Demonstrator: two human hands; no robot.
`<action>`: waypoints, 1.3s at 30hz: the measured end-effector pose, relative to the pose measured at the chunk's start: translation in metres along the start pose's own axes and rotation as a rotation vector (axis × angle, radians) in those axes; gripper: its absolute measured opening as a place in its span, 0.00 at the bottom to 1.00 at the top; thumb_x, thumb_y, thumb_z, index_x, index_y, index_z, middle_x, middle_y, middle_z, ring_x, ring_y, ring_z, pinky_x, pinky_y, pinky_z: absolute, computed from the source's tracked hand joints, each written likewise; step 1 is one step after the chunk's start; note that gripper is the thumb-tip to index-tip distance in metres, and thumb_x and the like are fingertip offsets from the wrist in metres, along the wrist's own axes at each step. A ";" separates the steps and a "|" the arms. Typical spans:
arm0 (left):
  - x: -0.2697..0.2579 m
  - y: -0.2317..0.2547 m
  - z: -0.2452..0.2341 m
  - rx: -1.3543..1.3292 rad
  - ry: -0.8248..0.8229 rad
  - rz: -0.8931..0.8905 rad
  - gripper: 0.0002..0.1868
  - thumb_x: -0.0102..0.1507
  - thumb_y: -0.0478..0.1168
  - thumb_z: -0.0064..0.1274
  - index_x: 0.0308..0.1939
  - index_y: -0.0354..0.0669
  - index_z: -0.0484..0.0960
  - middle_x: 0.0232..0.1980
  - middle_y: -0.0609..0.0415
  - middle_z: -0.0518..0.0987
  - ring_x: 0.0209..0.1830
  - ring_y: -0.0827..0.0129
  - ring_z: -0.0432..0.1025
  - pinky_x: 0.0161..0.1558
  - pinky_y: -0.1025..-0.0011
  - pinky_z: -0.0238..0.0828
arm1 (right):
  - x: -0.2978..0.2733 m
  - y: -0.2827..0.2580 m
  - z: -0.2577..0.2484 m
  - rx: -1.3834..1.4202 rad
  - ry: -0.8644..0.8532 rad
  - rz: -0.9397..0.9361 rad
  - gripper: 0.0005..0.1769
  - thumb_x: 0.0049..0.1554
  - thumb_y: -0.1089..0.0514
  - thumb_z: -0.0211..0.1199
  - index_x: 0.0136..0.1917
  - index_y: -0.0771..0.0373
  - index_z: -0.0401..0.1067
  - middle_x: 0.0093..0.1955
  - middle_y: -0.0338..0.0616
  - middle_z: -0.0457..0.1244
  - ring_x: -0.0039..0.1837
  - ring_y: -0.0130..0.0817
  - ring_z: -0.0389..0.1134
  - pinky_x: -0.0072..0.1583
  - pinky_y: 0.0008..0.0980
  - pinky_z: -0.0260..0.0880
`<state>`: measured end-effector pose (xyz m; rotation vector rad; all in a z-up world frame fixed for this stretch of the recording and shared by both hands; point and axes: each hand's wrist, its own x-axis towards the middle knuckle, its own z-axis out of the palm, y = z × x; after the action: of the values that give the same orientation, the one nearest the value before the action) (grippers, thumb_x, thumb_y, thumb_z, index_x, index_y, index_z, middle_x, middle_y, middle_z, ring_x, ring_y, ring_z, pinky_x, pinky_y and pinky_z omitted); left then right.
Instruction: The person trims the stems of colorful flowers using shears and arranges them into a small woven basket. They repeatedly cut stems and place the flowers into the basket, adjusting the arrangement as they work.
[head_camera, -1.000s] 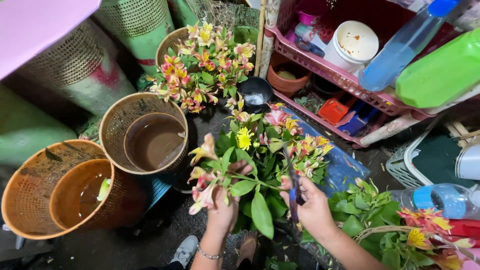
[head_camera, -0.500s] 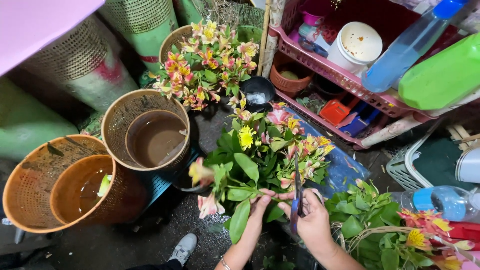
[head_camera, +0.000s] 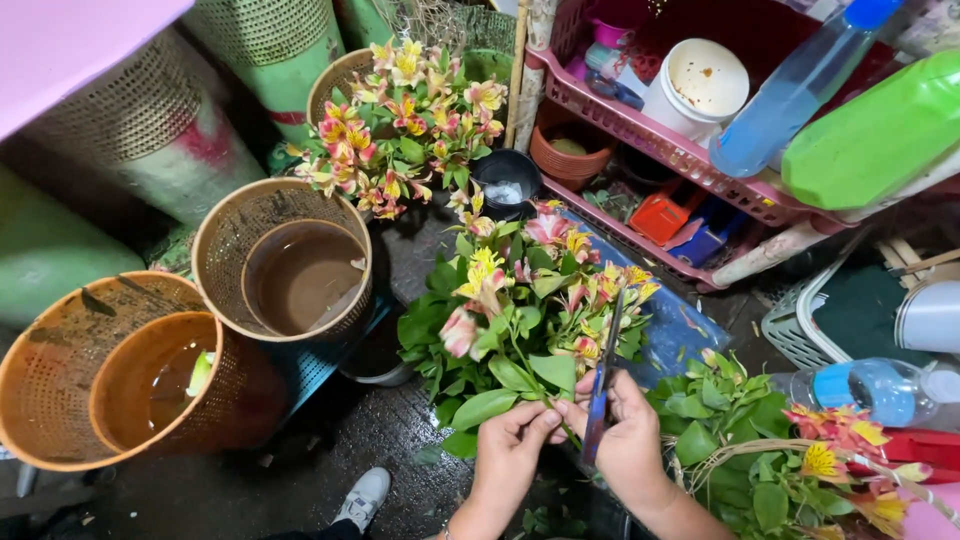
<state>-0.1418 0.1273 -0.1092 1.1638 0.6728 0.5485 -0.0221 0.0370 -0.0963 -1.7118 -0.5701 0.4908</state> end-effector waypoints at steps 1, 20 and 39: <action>-0.001 0.004 0.000 0.084 -0.011 0.025 0.09 0.64 0.39 0.58 0.38 0.39 0.90 0.32 0.56 0.86 0.33 0.73 0.83 0.42 0.77 0.84 | -0.001 -0.003 0.000 0.001 -0.005 -0.015 0.17 0.48 0.65 0.77 0.47 0.59 0.73 0.39 0.38 0.69 0.40 0.24 0.70 0.48 0.23 0.73; -0.001 0.013 -0.003 0.314 -0.203 0.210 0.09 0.65 0.37 0.55 0.43 0.42 0.89 0.42 0.57 0.88 0.41 0.75 0.80 0.48 0.77 0.78 | -0.004 -0.004 -0.008 0.271 0.053 -0.058 0.20 0.50 0.74 0.70 0.52 0.61 0.68 0.46 0.46 0.69 0.40 0.29 0.68 0.48 0.33 0.81; 0.023 0.056 -0.042 -0.274 0.248 0.301 0.11 0.68 0.36 0.47 0.46 0.30 0.81 0.46 0.37 0.84 0.46 0.48 0.84 0.47 0.58 0.87 | -0.015 0.064 -0.040 -0.330 -0.419 -0.200 0.45 0.44 0.11 0.53 0.51 0.52 0.65 0.39 0.30 0.64 0.34 0.20 0.68 0.40 0.27 0.83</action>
<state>-0.1595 0.1876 -0.0708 0.9508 0.6123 1.0201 -0.0024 -0.0145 -0.1505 -1.8437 -1.1655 0.6428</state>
